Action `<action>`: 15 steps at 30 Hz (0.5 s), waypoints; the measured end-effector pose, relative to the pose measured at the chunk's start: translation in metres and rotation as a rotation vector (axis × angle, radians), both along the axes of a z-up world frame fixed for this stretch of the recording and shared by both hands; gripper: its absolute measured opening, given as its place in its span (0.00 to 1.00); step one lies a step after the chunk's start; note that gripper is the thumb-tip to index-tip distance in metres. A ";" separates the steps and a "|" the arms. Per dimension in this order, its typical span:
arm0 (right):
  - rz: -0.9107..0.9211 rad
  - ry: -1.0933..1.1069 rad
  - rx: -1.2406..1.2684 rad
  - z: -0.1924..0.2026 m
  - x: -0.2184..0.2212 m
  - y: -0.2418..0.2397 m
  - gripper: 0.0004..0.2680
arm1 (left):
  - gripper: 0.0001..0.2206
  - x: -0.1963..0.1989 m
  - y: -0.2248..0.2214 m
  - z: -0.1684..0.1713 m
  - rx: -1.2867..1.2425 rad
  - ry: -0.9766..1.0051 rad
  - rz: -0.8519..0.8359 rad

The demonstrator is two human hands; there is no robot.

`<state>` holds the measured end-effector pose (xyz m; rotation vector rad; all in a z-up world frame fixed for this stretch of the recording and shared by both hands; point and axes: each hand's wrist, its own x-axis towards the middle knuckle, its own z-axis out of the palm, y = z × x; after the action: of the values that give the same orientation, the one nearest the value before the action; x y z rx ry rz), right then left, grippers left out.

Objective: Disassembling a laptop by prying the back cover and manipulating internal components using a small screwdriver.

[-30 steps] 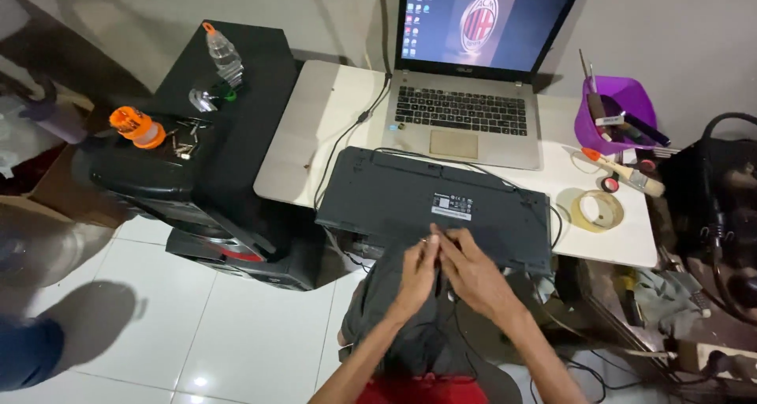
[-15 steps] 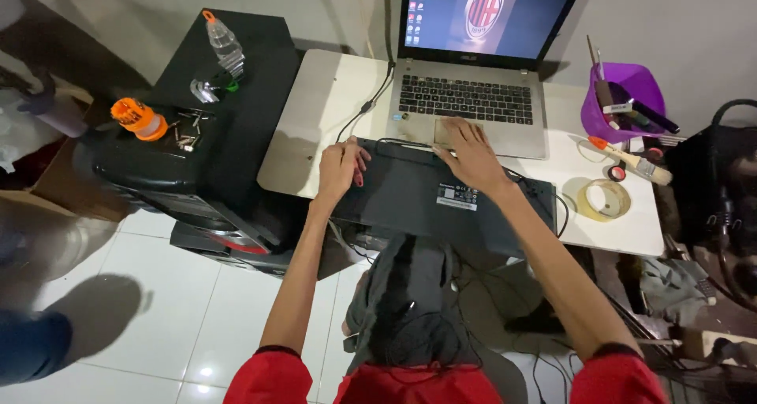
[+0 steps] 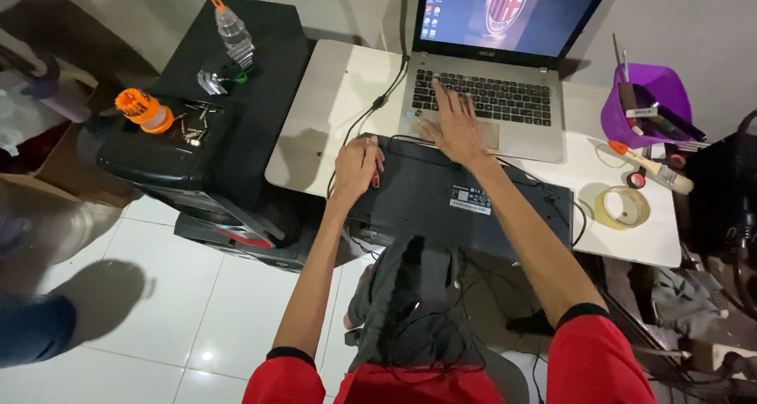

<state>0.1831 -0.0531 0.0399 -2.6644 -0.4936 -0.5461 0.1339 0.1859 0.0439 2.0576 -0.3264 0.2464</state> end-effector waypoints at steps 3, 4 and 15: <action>-0.037 -0.033 -0.154 -0.051 0.018 -0.022 0.28 | 0.23 0.007 0.000 -0.009 0.016 -0.030 0.003; -0.042 -0.045 -0.152 -0.043 0.013 -0.020 0.28 | 0.23 0.002 0.000 0.000 0.018 -0.042 -0.001; -0.216 0.130 -0.193 -0.048 -0.029 -0.112 0.25 | 0.22 0.000 -0.003 0.000 0.040 -0.046 -0.010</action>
<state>0.1540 -0.1646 -0.0083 -2.9363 -0.2326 -0.3987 0.1341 0.1834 0.0441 2.0918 -0.3720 0.2832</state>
